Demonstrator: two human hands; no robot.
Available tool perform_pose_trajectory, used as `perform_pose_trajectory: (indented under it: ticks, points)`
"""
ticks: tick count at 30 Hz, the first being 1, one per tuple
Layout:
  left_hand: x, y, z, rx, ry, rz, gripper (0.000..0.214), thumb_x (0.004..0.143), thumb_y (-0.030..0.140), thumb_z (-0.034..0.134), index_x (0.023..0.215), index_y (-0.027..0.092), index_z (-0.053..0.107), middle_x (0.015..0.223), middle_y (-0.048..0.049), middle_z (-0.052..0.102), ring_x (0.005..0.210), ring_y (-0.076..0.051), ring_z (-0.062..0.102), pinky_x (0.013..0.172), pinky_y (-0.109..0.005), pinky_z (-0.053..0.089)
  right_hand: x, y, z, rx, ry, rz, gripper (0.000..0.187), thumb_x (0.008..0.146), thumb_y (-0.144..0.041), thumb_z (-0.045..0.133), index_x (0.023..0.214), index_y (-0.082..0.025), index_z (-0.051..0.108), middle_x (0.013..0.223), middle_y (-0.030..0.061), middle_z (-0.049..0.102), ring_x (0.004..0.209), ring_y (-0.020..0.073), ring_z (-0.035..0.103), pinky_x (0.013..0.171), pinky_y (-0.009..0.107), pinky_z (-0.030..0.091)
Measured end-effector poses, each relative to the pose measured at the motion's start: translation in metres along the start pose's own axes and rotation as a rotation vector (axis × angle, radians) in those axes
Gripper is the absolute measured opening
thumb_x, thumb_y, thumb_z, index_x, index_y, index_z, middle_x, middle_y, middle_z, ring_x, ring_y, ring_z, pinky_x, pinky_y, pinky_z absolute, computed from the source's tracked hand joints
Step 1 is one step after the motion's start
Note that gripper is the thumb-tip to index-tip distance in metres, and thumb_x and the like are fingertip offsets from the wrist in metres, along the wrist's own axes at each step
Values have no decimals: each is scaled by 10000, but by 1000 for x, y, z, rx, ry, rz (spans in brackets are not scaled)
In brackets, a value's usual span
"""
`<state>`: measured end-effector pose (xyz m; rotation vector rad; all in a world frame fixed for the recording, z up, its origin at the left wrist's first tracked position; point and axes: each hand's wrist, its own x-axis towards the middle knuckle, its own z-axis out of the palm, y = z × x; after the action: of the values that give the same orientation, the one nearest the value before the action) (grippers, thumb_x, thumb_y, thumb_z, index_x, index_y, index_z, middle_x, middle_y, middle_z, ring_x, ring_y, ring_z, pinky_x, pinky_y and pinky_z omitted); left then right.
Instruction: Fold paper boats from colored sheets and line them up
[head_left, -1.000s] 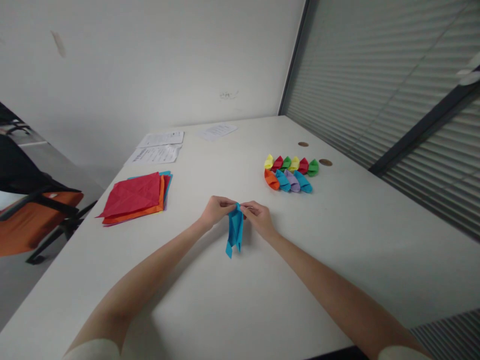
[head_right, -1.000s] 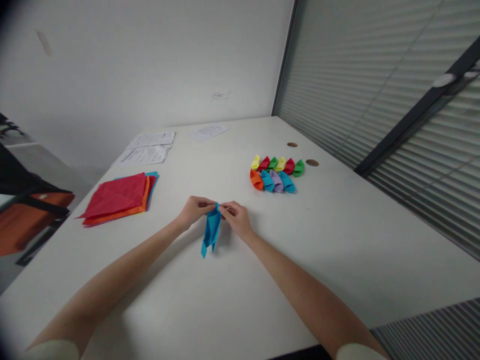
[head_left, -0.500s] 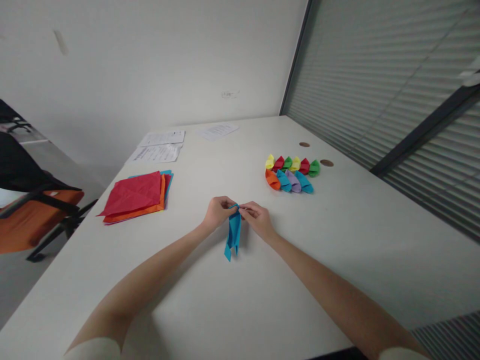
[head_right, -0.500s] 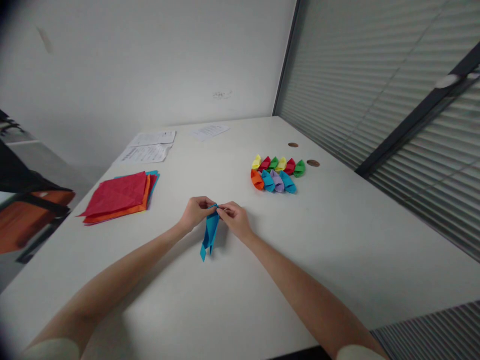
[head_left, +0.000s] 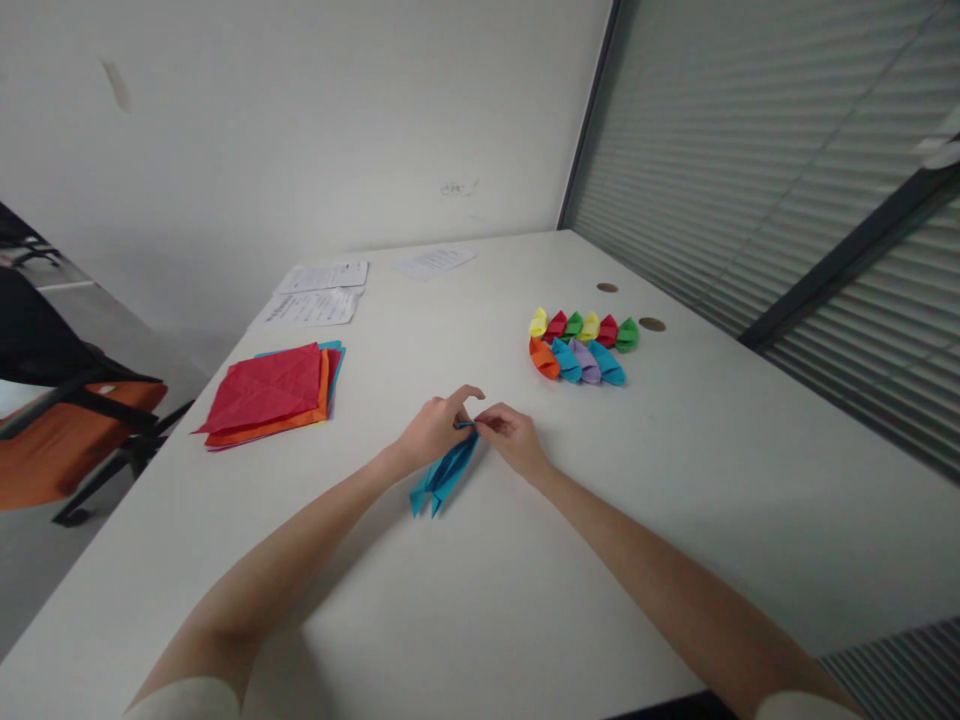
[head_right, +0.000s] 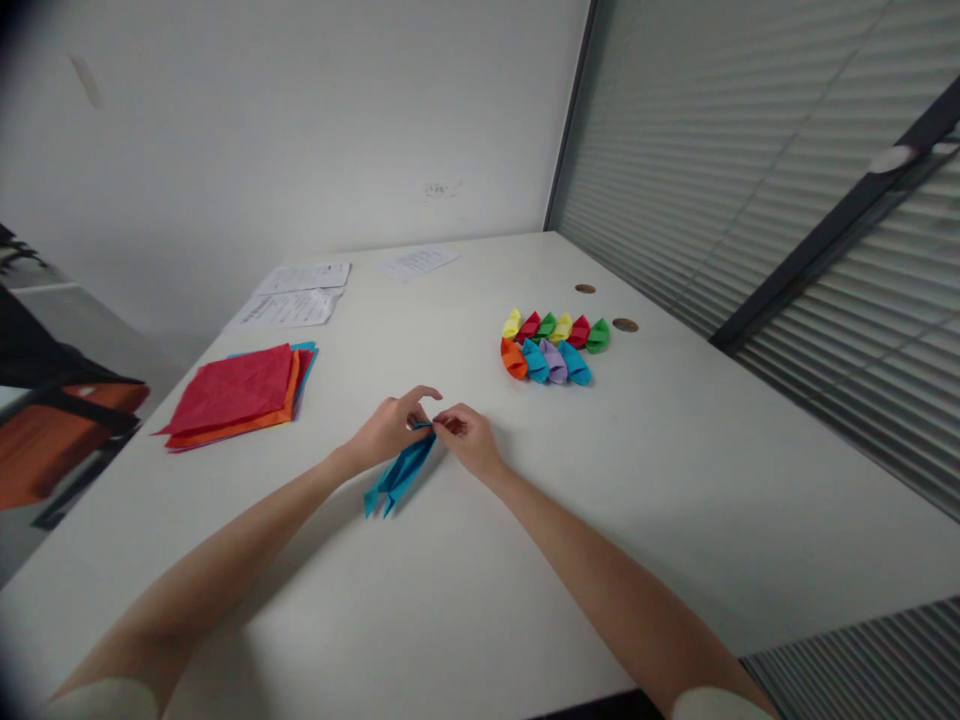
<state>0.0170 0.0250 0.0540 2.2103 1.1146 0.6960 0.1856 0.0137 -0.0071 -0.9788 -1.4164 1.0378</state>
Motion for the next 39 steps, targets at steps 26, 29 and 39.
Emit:
perform_pose_trajectory:
  ticks: [26, 29, 39]
  points:
    - [2, -6, -6, -55, -96, -64, 186, 746, 183, 642, 923, 180, 697, 703, -16, 711, 630, -140, 648, 596, -214, 464, 3, -1, -9, -221, -193, -141, 163, 839, -321, 585, 740, -199, 631, 757, 17, 610, 699, 146, 576, 610, 266, 456]
    - [3, -5, -7, -60, -97, -105, 97, 755, 210, 627, 750, 166, 713, 655, -29, 700, 615, -143, 645, 584, -220, 475, 3, -2, -9, -220, -185, -125, 175, 826, -344, 605, 732, -199, 632, 743, 12, 610, 694, 143, 570, 605, 260, 454]
    - [4, -5, -5, 78, 97, -129, 132, 784, 187, 600, 787, 170, 732, 729, -55, 729, 671, -160, 655, 638, -239, 469, -1, -5, 3, 138, -58, 228, 391, 656, -510, 752, 823, -184, 615, 631, -4, 635, 552, 140, 627, 489, 249, 491]
